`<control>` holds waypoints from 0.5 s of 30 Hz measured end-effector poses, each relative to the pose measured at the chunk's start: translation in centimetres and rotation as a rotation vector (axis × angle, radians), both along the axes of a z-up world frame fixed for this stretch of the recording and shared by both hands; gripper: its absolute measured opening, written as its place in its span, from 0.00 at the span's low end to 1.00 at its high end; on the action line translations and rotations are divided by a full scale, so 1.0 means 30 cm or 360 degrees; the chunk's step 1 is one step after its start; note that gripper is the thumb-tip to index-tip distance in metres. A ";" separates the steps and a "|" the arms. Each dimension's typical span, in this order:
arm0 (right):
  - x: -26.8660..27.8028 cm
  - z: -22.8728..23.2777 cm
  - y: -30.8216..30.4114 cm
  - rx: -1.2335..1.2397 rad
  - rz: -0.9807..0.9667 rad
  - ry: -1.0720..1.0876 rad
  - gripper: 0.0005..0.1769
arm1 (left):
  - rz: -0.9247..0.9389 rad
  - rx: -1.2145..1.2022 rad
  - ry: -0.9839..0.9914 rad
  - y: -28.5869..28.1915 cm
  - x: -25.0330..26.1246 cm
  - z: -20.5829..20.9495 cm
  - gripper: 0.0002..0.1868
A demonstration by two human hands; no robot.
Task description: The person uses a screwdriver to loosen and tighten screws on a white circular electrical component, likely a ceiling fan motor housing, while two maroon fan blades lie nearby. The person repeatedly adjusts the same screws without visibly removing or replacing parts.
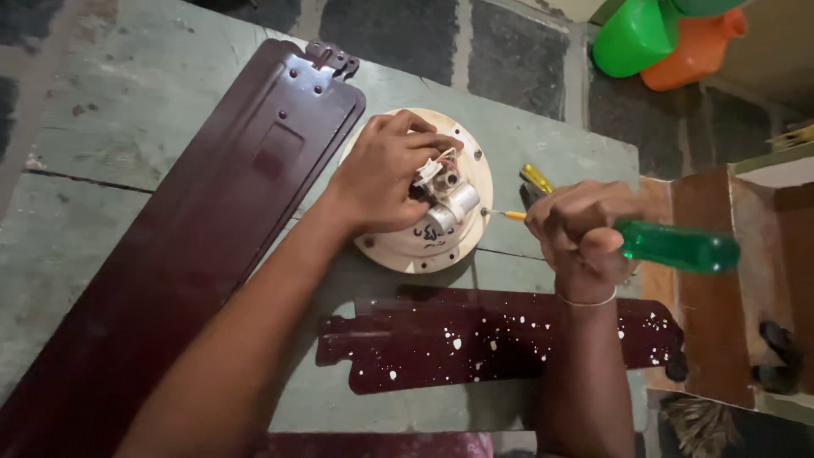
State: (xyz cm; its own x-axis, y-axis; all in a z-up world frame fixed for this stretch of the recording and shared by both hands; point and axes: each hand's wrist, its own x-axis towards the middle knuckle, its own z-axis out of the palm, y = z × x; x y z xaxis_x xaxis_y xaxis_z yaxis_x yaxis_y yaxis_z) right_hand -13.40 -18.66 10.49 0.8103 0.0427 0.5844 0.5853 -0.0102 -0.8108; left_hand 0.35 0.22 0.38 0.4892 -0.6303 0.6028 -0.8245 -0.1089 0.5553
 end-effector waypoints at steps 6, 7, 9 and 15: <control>-0.001 0.016 0.021 0.0031 0.0071 -0.0025 0.40 | -0.0062 0.0026 -0.0043 -0.013 0.024 -0.017 0.20; -0.004 0.015 0.021 0.0026 0.0065 -0.0025 0.40 | -0.0064 0.0004 -0.0037 -0.012 0.026 -0.018 0.21; -0.009 0.010 0.014 0.0013 0.0054 -0.0021 0.39 | -0.0072 -0.0008 -0.0047 -0.014 0.028 -0.022 0.23; -0.011 -0.037 -0.063 0.0099 0.0037 -0.0055 0.34 | -0.0087 -0.0012 -0.0041 -0.009 0.027 -0.028 0.25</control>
State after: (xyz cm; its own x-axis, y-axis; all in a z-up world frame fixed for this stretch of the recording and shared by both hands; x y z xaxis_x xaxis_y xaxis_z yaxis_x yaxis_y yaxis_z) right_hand -13.72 -20.54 9.38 0.7890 0.0238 0.6139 0.6122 0.0535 -0.7889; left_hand 1.17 -0.04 -0.46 0.4385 -0.6510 0.6196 -0.8431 -0.0591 0.5345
